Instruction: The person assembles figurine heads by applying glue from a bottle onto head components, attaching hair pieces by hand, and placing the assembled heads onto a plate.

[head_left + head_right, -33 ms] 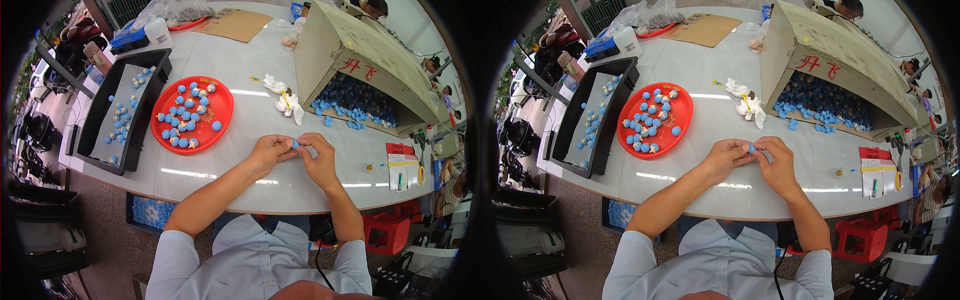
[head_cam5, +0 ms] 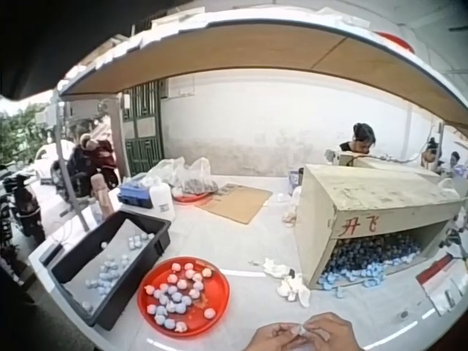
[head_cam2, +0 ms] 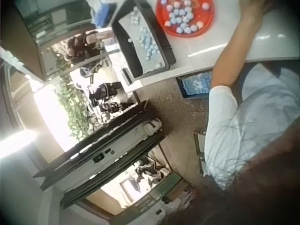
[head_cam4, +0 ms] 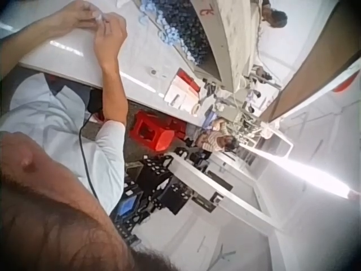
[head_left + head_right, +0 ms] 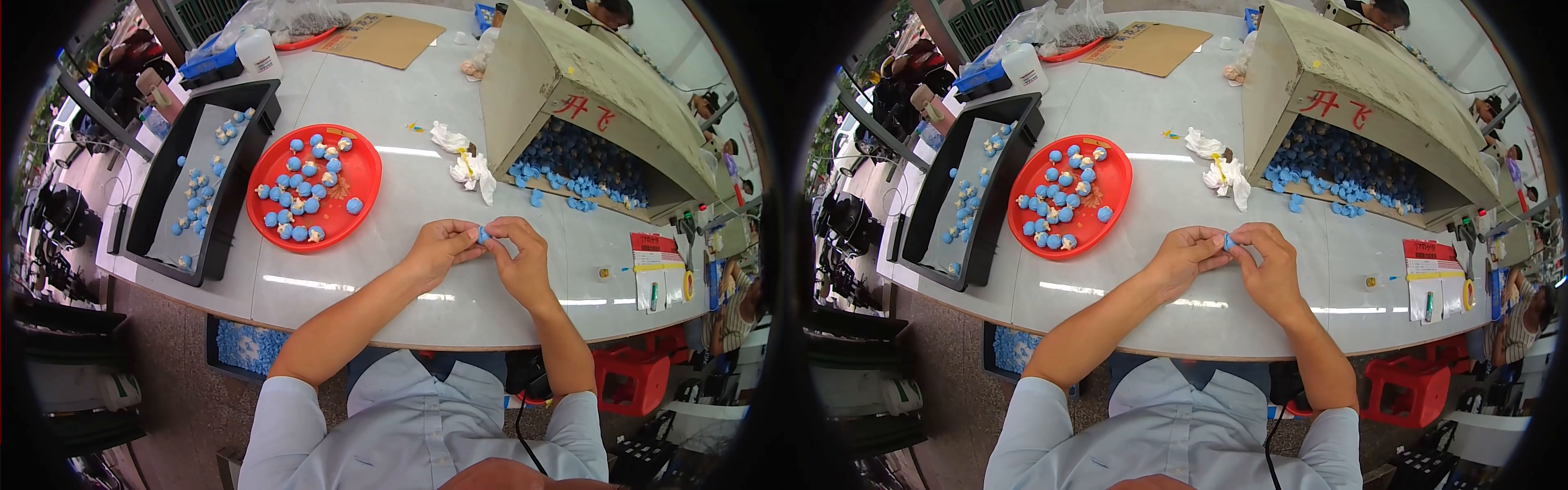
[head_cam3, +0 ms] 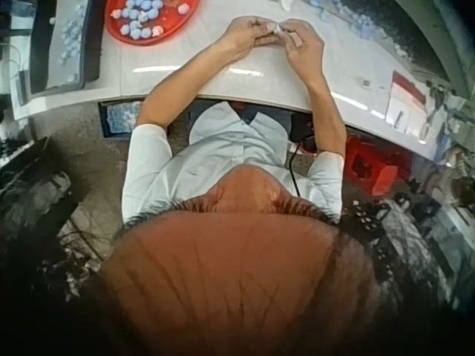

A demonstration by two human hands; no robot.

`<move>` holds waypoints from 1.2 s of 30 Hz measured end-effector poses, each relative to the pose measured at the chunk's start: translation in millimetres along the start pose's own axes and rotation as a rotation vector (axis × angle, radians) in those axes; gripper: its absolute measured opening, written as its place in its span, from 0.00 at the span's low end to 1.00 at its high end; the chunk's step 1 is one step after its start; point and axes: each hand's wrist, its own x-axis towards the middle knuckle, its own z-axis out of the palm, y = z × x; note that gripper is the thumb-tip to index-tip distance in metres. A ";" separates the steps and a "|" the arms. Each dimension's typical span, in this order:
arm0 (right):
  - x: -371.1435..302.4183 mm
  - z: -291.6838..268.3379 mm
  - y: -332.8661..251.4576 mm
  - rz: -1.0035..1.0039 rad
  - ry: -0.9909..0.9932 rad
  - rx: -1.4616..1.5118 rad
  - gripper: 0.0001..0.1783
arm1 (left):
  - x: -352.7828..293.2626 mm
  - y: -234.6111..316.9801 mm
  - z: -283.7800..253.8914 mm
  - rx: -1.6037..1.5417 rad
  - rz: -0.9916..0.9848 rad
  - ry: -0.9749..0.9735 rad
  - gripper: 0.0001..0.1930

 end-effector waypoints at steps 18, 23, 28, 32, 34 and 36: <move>-0.6 -3.7 3.3 -0.079 -0.026 -0.057 0.10 | 0.7 -2.0 0.0 0.049 0.005 0.007 0.12; 5.0 -5.3 -0.1 -0.064 -0.092 -0.054 0.12 | -2.3 0.4 -3.8 0.073 0.007 -0.020 0.14; 6.9 -8.6 19.4 0.216 -0.154 0.155 0.16 | -2.8 4.6 1.6 0.029 -0.062 -0.067 0.15; 0.6 1.8 21.8 0.567 -0.166 0.383 0.16 | -4.7 10.7 2.4 -0.002 -0.154 -0.020 0.16; -1.9 8.7 16.5 0.552 -0.124 0.334 0.17 | -5.1 10.1 2.2 -0.025 -0.206 -0.032 0.17; -1.2 16.5 10.4 0.593 -0.073 0.449 0.18 | -3.4 6.4 2.3 0.059 -0.163 0.033 0.16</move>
